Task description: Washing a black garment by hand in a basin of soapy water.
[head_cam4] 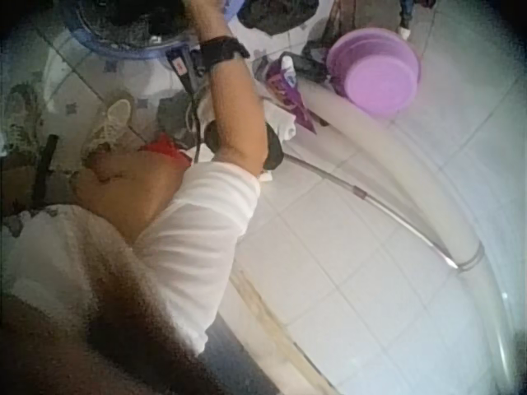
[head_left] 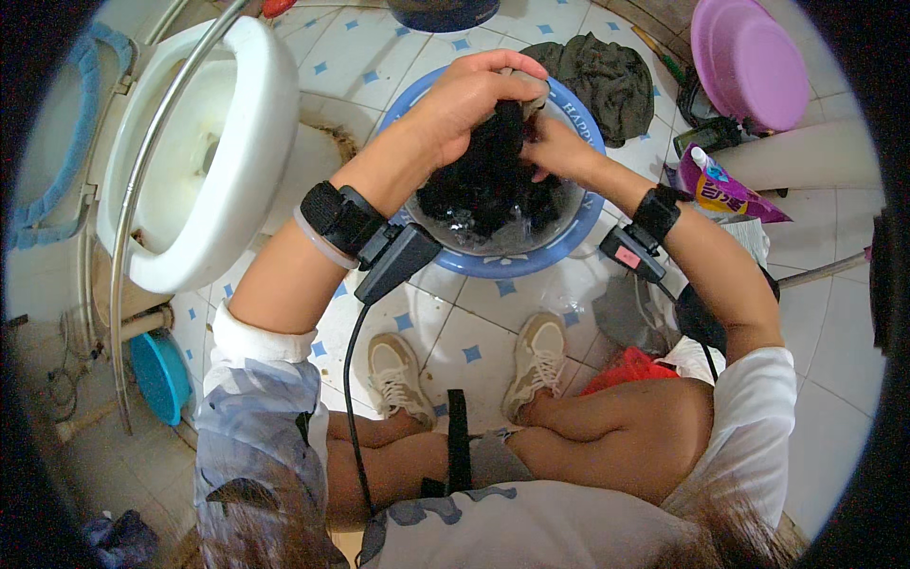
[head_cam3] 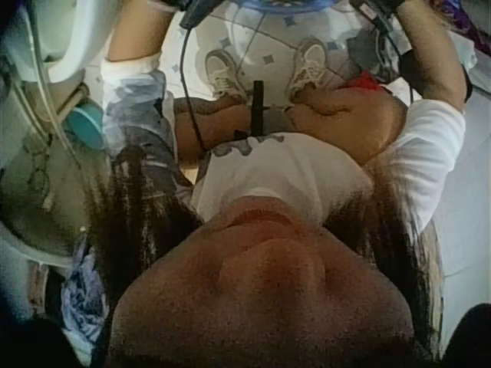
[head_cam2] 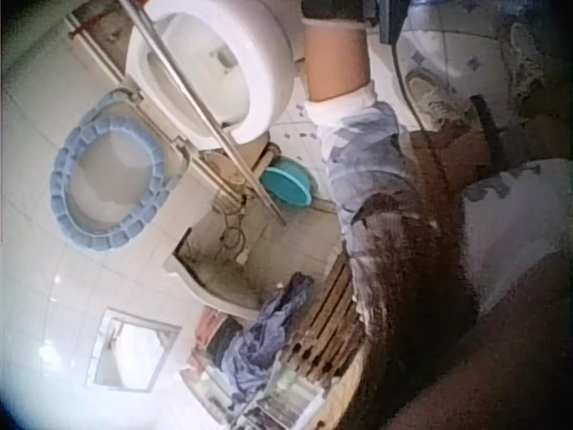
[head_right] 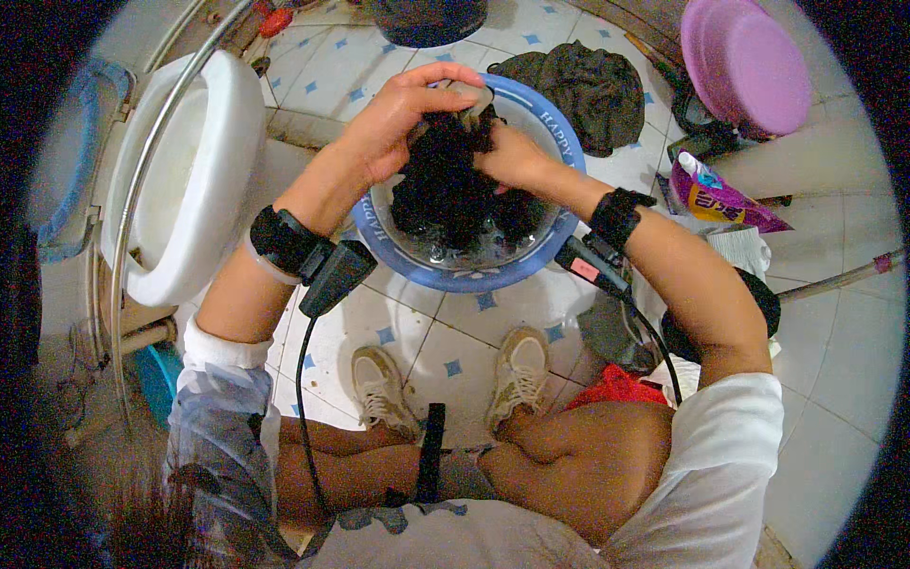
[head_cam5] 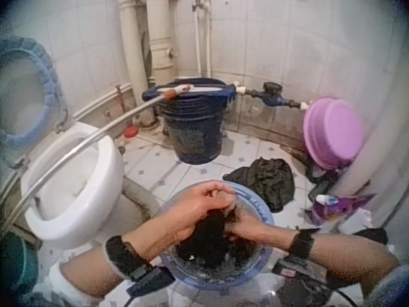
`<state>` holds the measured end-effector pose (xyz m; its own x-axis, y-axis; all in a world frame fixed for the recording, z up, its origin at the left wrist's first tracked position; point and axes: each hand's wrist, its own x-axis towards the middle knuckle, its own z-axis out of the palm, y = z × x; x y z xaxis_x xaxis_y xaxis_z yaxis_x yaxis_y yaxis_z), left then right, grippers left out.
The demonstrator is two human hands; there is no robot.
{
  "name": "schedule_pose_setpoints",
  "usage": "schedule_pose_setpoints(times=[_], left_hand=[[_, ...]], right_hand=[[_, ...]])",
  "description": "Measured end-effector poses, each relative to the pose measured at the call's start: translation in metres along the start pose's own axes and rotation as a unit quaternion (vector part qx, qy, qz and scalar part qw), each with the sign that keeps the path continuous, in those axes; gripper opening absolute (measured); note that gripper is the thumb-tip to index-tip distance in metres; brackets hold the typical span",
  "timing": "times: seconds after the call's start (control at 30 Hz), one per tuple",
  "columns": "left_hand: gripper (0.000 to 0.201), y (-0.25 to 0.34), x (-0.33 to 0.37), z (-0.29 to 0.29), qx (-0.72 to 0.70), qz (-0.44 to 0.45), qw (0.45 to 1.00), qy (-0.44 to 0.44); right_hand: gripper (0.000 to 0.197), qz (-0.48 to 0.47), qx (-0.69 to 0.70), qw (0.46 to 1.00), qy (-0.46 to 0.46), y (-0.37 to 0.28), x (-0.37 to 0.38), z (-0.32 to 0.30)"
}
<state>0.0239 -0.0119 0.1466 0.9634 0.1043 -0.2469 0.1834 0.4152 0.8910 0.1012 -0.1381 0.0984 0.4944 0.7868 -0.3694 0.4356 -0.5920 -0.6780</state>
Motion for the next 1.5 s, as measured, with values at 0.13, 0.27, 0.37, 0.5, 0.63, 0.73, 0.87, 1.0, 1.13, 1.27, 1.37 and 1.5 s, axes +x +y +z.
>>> schedule_pose_setpoints(times=[0.13,0.27,0.37,0.5,0.63,0.73,0.87,1.0,1.13,1.27,1.37,1.5], left_hand=[[0.034,0.008,-0.005,0.008,0.087,0.041,0.995,-0.039],[0.058,0.004,0.002,-0.018,0.127,-0.038,0.988,-0.084],[0.069,-0.006,0.0,-0.011,0.13,-0.01,0.989,-0.066],[0.077,-0.025,0.003,-0.012,0.09,-0.055,0.983,-0.152],[0.077,-0.035,0.008,-0.038,0.115,-0.121,0.978,-0.129],[0.062,-0.061,0.018,-0.096,0.262,-0.117,0.957,0.037],[0.056,-0.102,0.02,-0.126,0.617,-0.06,0.784,0.026],[0.074,-0.144,0.002,-0.084,0.679,-0.108,0.725,-0.044],[0.072,-0.149,0.007,-0.045,0.681,-0.215,0.7,-0.03],[0.071,-0.17,0.022,-0.044,0.705,-0.222,0.672,-0.042],[0.065,-0.181,0.031,-0.045,0.717,-0.198,0.667,-0.041],[0.06,-0.199,0.041,-0.07,0.677,-0.165,0.713,-0.079]], right_hand=[[0.016,-0.032,0.319,0.947,-0.029,0.015,-0.003,-0.018],[0.023,-0.056,0.369,0.926,-0.056,0.011,-0.008,-0.044],[0.028,-0.07,0.465,0.882,-0.034,-0.012,-0.018,-0.046],[0.039,-0.063,0.261,0.963,0.023,-0.004,-0.008,-0.031],[0.029,-0.104,0.155,0.982,0.037,0.047,0.011,-0.038],[0.02,-0.056,0.099,0.989,0.093,0.083,0.013,-0.048],[0.024,-0.171,-0.154,0.968,0.1,0.105,0.009,-0.019],[0.046,-0.184,-0.263,0.946,-0.045,0.089,-0.002,0.027],[0.063,-0.158,-0.302,0.931,-0.13,0.109,0.01,0.046],[0.06,-0.083,-0.31,0.918,-0.233,0.107,0.029,0.05],[0.05,-0.101,-0.37,0.901,-0.201,0.11,0.035,0.057],[0.033,-0.13,-0.398,0.883,-0.21,0.111,0.043,0.059]])
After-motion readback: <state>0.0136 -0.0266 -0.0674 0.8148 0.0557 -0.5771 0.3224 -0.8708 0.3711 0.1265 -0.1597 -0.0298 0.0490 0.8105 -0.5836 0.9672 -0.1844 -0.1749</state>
